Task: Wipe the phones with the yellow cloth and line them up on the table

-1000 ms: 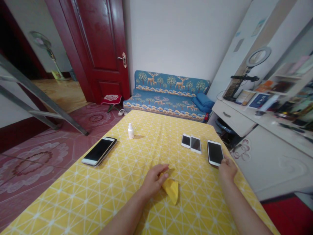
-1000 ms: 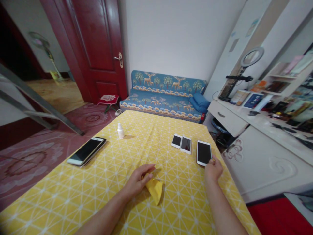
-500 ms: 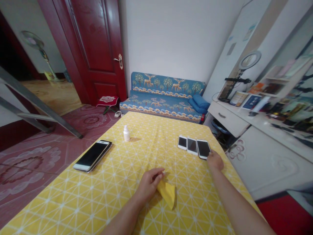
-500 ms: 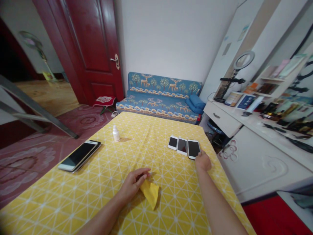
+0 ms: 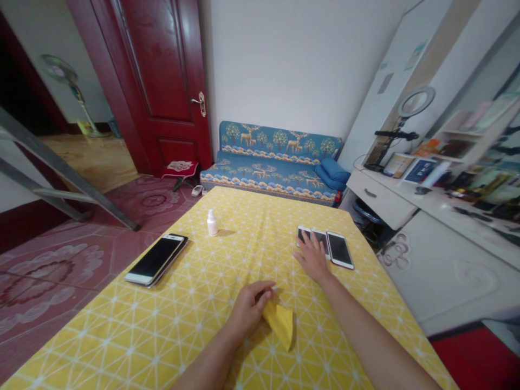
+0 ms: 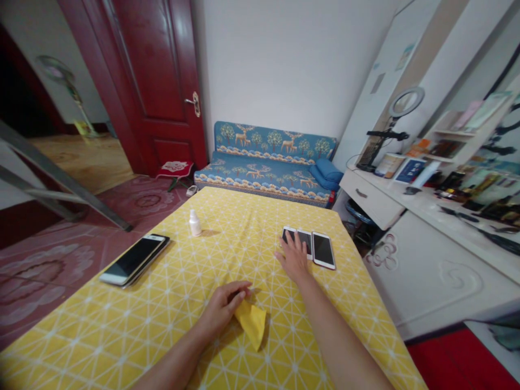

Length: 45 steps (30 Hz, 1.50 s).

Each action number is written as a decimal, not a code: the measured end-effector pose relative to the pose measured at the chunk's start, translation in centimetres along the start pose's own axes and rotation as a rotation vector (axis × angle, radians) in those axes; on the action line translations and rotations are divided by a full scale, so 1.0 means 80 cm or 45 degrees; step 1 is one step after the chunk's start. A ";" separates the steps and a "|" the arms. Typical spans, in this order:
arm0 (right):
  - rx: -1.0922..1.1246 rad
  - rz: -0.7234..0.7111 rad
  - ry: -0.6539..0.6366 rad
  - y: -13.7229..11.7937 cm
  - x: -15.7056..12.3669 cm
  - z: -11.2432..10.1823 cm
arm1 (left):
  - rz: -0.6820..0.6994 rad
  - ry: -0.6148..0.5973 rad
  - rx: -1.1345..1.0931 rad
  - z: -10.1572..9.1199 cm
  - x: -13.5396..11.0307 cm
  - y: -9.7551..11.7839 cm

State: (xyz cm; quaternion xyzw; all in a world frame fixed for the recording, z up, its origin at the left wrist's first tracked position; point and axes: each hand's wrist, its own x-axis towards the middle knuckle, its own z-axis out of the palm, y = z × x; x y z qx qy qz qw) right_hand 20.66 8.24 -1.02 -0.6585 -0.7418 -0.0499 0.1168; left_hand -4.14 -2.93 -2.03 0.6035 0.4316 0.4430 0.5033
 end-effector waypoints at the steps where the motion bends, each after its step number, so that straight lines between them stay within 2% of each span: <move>1: 0.000 -0.054 -0.064 -0.004 0.002 0.001 | -0.003 -0.001 -0.006 0.000 0.000 0.000; 6: 0.014 -0.071 -0.164 -0.002 0.004 0.003 | -0.010 -0.006 -0.060 -0.002 -0.001 -0.002; 16: 0.074 0.000 -0.158 -0.009 0.001 0.001 | -0.008 -0.004 -0.088 -0.004 -0.001 -0.004; 18: 0.097 0.037 -0.127 -0.024 -0.003 -0.003 | -0.012 0.008 -0.117 -0.004 -0.001 -0.002; 21: 0.153 0.043 -0.038 -0.065 -0.025 -0.016 | -0.044 0.064 -0.161 -0.004 0.001 0.001; 23: 0.211 -0.011 -0.006 -0.100 -0.051 -0.030 | -0.076 0.120 -0.224 -0.005 0.005 0.000; 26: 0.292 -0.108 -0.045 -0.152 -0.100 -0.051 | -0.050 0.238 -0.209 -0.014 0.011 -0.002; 28: 0.378 -0.090 -0.088 -0.177 -0.132 -0.060 | 0.030 0.359 -0.046 -0.030 0.015 -0.001; 31: 0.454 -0.113 -0.105 -0.195 -0.165 -0.063 | 0.177 0.553 0.232 -0.072 0.017 0.008; 33: 0.497 -0.101 -0.090 -0.197 -0.175 -0.060 | 0.341 0.730 0.665 -0.108 0.015 0.017; 35: 0.544 -0.076 -0.064 -0.195 -0.177 -0.056 | 0.372 0.961 0.991 -0.146 0.012 0.027; 38: 0.605 -0.052 -0.051 -0.192 -0.176 -0.053 | 0.199 1.160 1.364 -0.196 0.005 0.038; 40: 0.628 -0.037 -0.052 -0.192 -0.175 -0.053 | -0.014 1.182 1.542 -0.226 0.002 0.041; 42: 0.640 -0.026 -0.050 -0.192 -0.175 -0.054 | -0.300 1.071 1.624 -0.252 0.000 0.039; 44: 0.651 -0.019 -0.050 -0.192 -0.175 -0.055 | -0.564 0.856 1.632 -0.274 -0.001 0.034; 45: 0.657 -0.017 -0.054 -0.192 -0.175 -0.054 | -0.638 0.768 1.631 -0.283 -0.002 0.030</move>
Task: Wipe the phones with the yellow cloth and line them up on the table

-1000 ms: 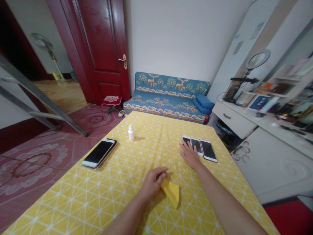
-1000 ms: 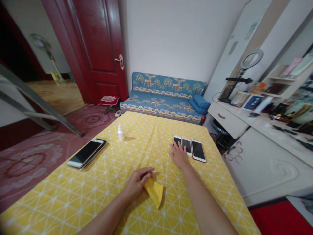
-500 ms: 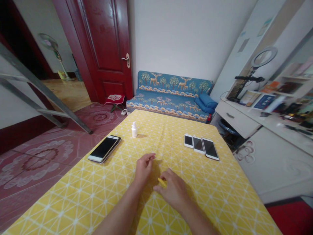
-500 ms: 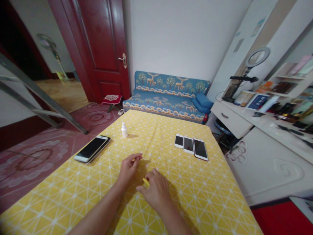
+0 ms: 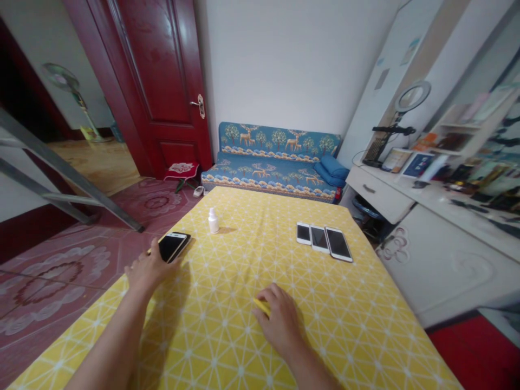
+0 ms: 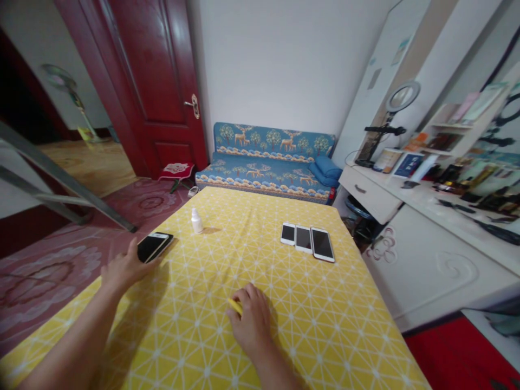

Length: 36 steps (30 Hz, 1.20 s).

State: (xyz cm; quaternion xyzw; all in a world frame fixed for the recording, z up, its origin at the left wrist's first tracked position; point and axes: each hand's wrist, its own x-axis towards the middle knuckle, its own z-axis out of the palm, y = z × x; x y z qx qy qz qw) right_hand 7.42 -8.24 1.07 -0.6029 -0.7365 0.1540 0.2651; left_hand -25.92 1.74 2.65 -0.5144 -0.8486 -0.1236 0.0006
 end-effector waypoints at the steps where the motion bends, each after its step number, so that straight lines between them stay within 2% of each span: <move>1: 0.006 0.005 -0.002 0.000 0.000 0.000 | 0.016 -0.053 0.025 0.002 0.004 -0.006; 3: 0.017 0.016 -0.005 0.002 0.001 0.001 | 0.052 -0.074 0.065 0.008 0.009 -0.015; 9: 0.030 0.035 0.001 0.004 0.003 0.003 | 0.084 0.004 0.121 0.013 0.000 -0.020; 14: 0.035 0.031 0.016 0.004 0.003 0.005 | 0.144 0.006 0.055 0.011 -0.018 -0.015; 20: 0.035 0.039 0.010 0.003 0.003 0.004 | 0.326 -0.063 -0.073 0.009 -0.035 -0.003; 24: 0.061 0.026 0.022 0.005 0.002 0.004 | 0.399 -0.032 -0.095 0.005 -0.039 0.003; 29: 0.094 0.008 0.030 0.009 0.002 0.008 | 0.385 -0.035 0.077 -0.006 -0.035 0.008; 33: 0.098 0.012 0.037 0.011 0.002 0.008 | 0.291 -0.172 0.157 -0.015 -0.024 0.012; 36: 0.115 0.004 0.045 0.011 0.001 0.007 | 0.245 -0.276 0.058 -0.019 -0.021 0.015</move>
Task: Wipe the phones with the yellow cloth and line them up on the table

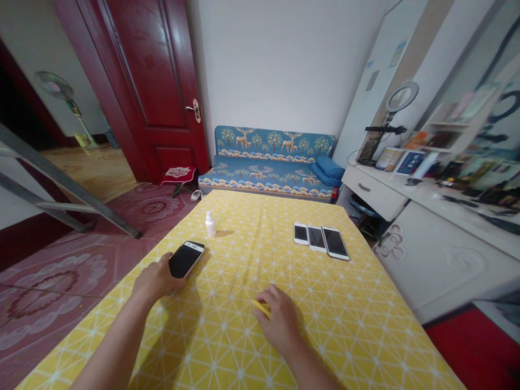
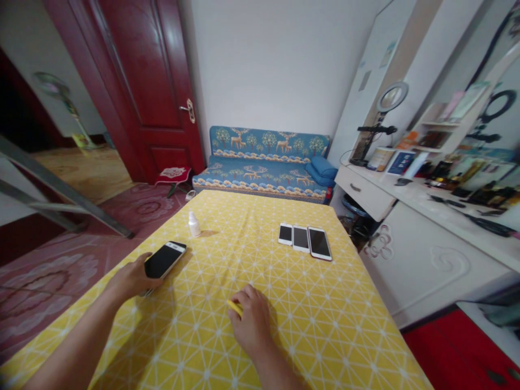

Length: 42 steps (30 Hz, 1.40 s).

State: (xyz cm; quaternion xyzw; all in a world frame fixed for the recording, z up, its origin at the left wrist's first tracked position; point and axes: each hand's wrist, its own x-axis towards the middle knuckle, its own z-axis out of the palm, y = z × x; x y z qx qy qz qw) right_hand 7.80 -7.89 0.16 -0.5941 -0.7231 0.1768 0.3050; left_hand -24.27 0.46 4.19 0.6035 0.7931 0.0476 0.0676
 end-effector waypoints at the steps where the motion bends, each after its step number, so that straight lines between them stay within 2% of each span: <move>1: 0.008 -0.007 0.002 0.000 0.000 0.000 | -0.010 0.001 -0.052 -0.001 -0.001 0.003; 5: 0.056 -0.009 0.054 0.004 0.003 0.007 | -0.050 0.179 -0.376 0.003 -0.016 0.033; 7: 0.107 0.006 0.117 0.008 0.006 0.013 | 0.015 0.200 -0.854 0.008 -0.030 0.062; 8: 0.145 0.011 0.154 0.011 0.008 0.016 | 0.054 0.128 -1.223 0.012 -0.038 0.080; 10: 0.242 0.035 0.241 0.016 0.011 0.020 | 0.077 -0.255 -1.785 0.022 -0.055 0.119; 12: 0.368 0.113 0.336 0.023 0.013 0.020 | 0.041 -0.552 -2.134 0.033 -0.071 0.154; 14: 0.523 0.234 0.419 0.030 0.015 0.017 | -0.044 -0.689 -2.347 0.045 -0.083 0.181; 17: 0.749 0.392 0.526 0.037 0.016 0.008 | -0.044 -0.912 -2.478 0.061 -0.095 0.201; 19: 0.869 0.483 0.607 0.040 0.017 0.002 | 0.059 -1.025 -2.504 0.068 -0.099 0.202; 23: 1.237 0.627 0.767 0.049 0.026 -0.003 | 0.266 -1.146 -2.411 0.076 -0.103 0.195; 26: 1.487 0.630 0.813 0.059 0.035 -0.003 | 0.258 -1.327 -2.390 0.086 -0.107 0.195; 29: 1.566 0.579 0.773 0.066 0.037 -0.004 | 0.245 -1.542 -2.396 0.096 -0.112 0.202; 31: 1.518 0.581 0.784 0.065 0.035 -0.007 | 0.277 -1.615 -2.397 0.098 -0.115 0.207; 33: 1.337 0.534 0.785 0.058 0.030 -0.010 | 0.302 -1.637 -2.392 0.099 -0.117 0.209; 38: 0.578 0.088 0.644 0.031 0.017 -0.009 | 0.225 -1.536 -2.443 0.102 -0.118 0.207; 40: 0.444 -0.069 0.530 0.021 0.011 -0.004 | 0.136 -1.480 -2.482 0.104 -0.116 0.206; 42: 0.443 -0.238 0.393 0.011 0.005 0.002 | 0.059 -1.443 -2.543 0.105 -0.115 0.206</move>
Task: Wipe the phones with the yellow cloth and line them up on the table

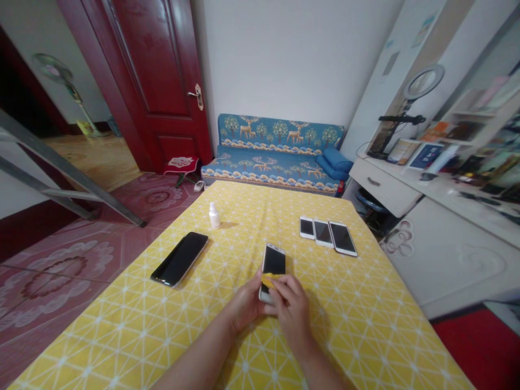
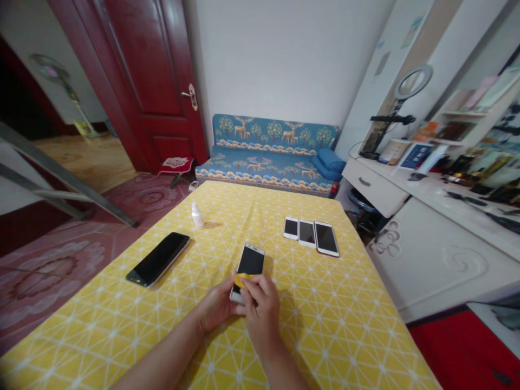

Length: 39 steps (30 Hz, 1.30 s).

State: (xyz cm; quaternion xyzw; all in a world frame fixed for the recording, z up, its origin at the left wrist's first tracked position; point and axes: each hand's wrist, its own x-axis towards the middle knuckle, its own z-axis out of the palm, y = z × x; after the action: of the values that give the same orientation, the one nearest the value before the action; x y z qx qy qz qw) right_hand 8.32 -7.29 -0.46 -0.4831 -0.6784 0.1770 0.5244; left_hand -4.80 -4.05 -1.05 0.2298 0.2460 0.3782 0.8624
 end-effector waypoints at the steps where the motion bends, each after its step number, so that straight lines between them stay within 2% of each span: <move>1: 0.035 -0.064 -0.067 -0.004 -0.003 0.003 | 0.010 0.012 -0.029 0.000 0.000 0.000; 4: 0.085 -0.227 -0.198 -0.012 -0.006 0.007 | 0.019 0.027 -0.067 0.003 -0.002 0.000; 7: 0.119 -0.285 -0.192 -0.010 -0.003 0.005 | -0.015 0.056 0.000 0.003 -0.003 -0.005; 11: 0.109 -0.200 -0.003 0.004 0.006 -0.002 | -0.076 0.010 0.144 0.003 -0.004 -0.010; 15: -0.003 -0.068 0.236 0.014 0.018 -0.014 | -0.131 -0.270 0.228 0.009 -0.010 -0.003; 18: -0.037 0.047 0.351 0.017 0.028 -0.026 | -0.148 -0.434 0.262 0.016 -0.015 0.004; 22: -0.085 0.046 0.403 0.018 0.039 -0.041 | -0.139 -0.456 0.371 0.022 -0.017 0.007; 24: -0.115 0.010 0.367 0.015 0.040 -0.046 | -0.140 -0.444 0.422 0.022 -0.018 0.006; 27: -0.122 -0.018 0.231 0.006 0.036 -0.047 | -0.136 -0.384 0.442 0.019 -0.017 0.002; 33: 0.024 -0.047 -0.053 -0.021 0.012 -0.024 | -0.101 -0.124 0.324 0.014 -0.009 -0.007; 39: 0.068 -0.167 -0.241 -0.036 -0.004 -0.006 | -0.005 0.052 0.102 0.014 -0.009 -0.005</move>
State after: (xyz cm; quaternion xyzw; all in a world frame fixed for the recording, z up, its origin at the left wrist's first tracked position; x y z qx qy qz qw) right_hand 7.40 -9.10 1.73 -0.4047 -0.7501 0.2051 0.4811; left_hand -4.35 -5.06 -0.26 0.2559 0.2791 0.3708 0.8480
